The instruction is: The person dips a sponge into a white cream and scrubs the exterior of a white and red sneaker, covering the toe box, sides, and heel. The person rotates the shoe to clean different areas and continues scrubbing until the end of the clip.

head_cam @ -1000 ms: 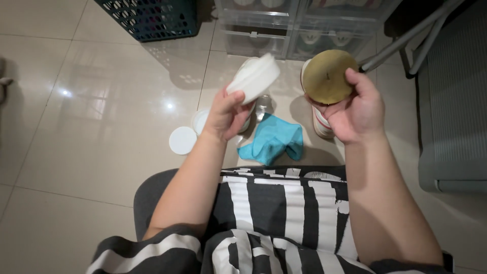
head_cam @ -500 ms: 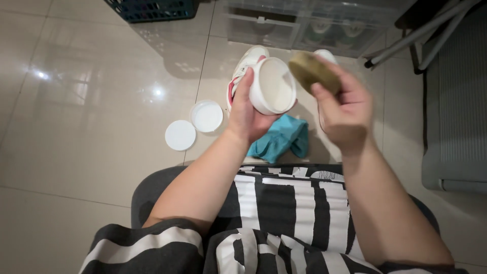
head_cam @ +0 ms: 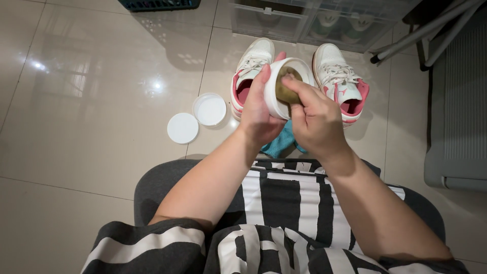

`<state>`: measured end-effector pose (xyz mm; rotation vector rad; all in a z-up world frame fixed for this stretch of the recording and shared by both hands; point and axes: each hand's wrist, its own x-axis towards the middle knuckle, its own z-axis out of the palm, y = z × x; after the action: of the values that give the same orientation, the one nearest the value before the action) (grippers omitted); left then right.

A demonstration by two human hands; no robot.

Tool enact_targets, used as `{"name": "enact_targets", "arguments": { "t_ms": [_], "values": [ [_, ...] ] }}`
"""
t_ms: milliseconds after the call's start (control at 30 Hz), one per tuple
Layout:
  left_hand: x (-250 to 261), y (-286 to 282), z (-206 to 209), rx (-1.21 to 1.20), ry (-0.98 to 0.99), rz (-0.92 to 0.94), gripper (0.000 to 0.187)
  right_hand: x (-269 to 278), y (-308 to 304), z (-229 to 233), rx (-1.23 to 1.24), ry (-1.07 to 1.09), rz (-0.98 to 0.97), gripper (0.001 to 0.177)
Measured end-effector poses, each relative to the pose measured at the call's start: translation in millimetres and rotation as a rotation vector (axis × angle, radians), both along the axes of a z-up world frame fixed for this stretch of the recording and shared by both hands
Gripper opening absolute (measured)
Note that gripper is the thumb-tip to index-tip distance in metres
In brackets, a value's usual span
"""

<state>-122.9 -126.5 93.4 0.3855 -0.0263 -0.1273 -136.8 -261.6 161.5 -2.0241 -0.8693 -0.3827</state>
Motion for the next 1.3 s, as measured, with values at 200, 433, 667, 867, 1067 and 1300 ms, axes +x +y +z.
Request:
{"name": "enact_targets", "arguments": {
  "t_ms": [200,433,667,867,1067,1300],
  "values": [
    [-1,3,-1,0.018,0.002,0.007,0.066,-3,-4,1,-0.044,0.024,0.05,0.033],
    [4,16,10,0.209,-0.045,-0.013,0.067,33,-48,-22,0.259,0.754,0.297,0.033],
    [9,13,21,0.095,0.043,-0.014,0.068,47,-71,-18,0.929,1.074,0.217,0.025],
    [10,-10,8,0.085,0.074,-0.017,0.067,19,-22,-26,0.234,0.173,-0.091,0.034],
    [6,-10,1,0.066,0.075,0.022,0.065,0,-6,-4,0.051,0.102,0.016,0.035],
    [3,7,10,0.141,0.098,0.005,0.063,9,-25,-15,-0.027,0.238,0.176,0.032]
  ]
}}
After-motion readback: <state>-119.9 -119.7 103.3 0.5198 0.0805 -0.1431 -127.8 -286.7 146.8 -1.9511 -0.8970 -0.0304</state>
